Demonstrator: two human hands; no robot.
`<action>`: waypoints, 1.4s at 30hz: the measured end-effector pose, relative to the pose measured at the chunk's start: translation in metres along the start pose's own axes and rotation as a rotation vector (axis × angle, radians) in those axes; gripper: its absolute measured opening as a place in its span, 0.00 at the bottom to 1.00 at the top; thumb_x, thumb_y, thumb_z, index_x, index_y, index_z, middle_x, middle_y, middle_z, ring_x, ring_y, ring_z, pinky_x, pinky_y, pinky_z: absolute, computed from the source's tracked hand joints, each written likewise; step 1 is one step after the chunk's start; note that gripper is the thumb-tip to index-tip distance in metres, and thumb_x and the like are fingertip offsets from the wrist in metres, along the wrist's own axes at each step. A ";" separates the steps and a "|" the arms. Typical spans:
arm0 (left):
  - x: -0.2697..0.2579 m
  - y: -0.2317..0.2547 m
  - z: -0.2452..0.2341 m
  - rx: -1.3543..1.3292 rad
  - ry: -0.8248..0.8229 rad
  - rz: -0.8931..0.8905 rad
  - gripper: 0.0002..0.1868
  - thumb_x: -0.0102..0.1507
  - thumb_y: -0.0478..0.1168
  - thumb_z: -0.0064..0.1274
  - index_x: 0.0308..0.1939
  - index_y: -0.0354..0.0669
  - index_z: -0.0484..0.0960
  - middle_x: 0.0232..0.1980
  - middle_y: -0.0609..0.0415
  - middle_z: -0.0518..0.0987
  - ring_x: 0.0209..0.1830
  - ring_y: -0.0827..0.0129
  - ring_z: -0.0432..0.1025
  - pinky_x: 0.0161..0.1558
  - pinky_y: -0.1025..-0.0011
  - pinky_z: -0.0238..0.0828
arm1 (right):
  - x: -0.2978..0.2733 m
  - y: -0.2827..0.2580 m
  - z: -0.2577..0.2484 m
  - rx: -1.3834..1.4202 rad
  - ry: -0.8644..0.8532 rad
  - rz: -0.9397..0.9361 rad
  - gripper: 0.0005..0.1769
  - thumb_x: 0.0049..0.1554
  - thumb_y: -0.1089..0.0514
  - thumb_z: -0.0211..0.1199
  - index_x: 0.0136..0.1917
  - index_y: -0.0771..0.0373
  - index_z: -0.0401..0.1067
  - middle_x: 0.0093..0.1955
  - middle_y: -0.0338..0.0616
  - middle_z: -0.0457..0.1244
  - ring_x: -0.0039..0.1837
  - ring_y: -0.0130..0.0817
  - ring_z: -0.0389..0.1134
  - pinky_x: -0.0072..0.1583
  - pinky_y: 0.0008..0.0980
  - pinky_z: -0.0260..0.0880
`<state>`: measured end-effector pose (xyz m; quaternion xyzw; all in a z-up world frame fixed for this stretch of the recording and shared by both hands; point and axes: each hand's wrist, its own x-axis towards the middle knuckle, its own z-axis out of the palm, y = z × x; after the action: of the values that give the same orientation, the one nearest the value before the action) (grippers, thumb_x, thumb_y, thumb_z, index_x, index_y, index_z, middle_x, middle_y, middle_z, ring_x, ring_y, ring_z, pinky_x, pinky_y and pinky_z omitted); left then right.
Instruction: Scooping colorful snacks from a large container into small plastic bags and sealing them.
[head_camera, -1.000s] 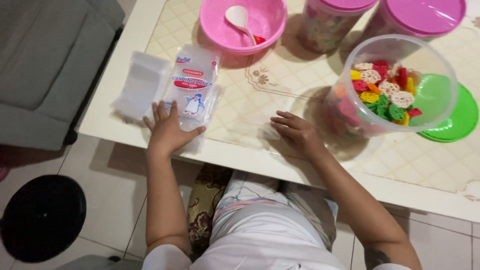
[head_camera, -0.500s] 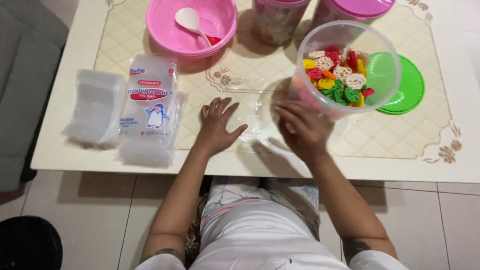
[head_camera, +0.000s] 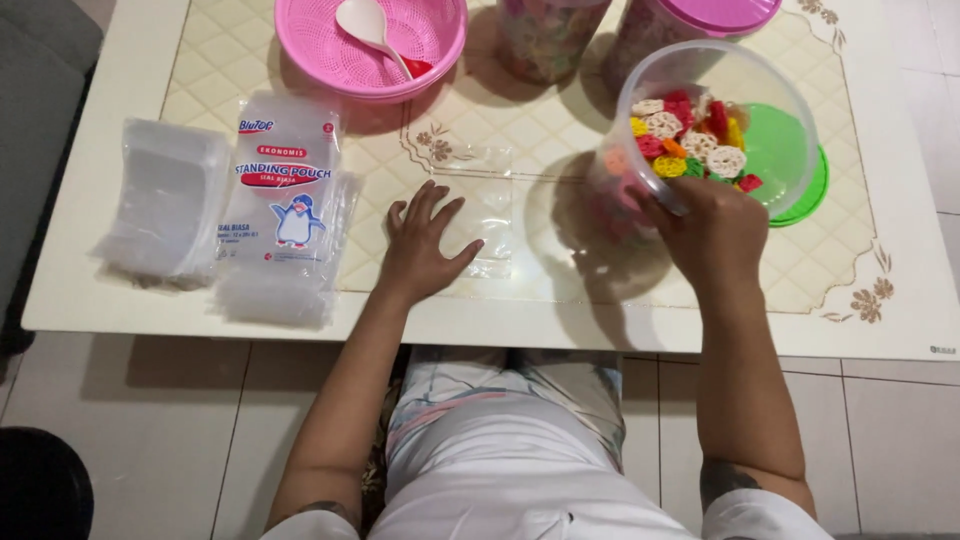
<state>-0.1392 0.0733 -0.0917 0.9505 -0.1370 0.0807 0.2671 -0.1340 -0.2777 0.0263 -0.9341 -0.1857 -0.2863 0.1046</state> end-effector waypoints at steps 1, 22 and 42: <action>0.000 0.003 -0.005 0.000 -0.001 0.001 0.35 0.63 0.64 0.56 0.67 0.48 0.75 0.70 0.49 0.67 0.79 0.55 0.53 0.71 0.46 0.43 | -0.002 0.006 0.001 -0.001 0.000 0.001 0.14 0.58 0.50 0.79 0.47 0.60 0.80 0.37 0.53 0.69 0.43 0.57 0.72 0.46 0.49 0.70; 0.132 -0.059 -0.040 -1.199 0.419 -0.755 0.43 0.56 0.73 0.48 0.43 0.28 0.73 0.31 0.41 0.81 0.16 0.60 0.78 0.15 0.70 0.76 | -0.015 -0.119 0.082 0.578 -0.538 -0.069 0.32 0.61 0.37 0.59 0.69 0.59 0.68 0.74 0.54 0.59 0.79 0.59 0.53 0.78 0.62 0.42; 0.120 -0.026 -0.049 -0.143 0.618 -0.341 0.20 0.63 0.50 0.58 0.20 0.45 0.78 0.16 0.49 0.74 0.18 0.51 0.74 0.23 0.62 0.69 | -0.025 -0.112 0.094 0.651 -0.466 0.026 0.25 0.58 0.39 0.64 0.62 0.56 0.75 0.71 0.49 0.63 0.78 0.53 0.56 0.79 0.55 0.46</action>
<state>-0.0210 0.0941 -0.0357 0.8692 0.1057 0.3089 0.3713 -0.1520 -0.1545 -0.0542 -0.8944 -0.2735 0.0083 0.3537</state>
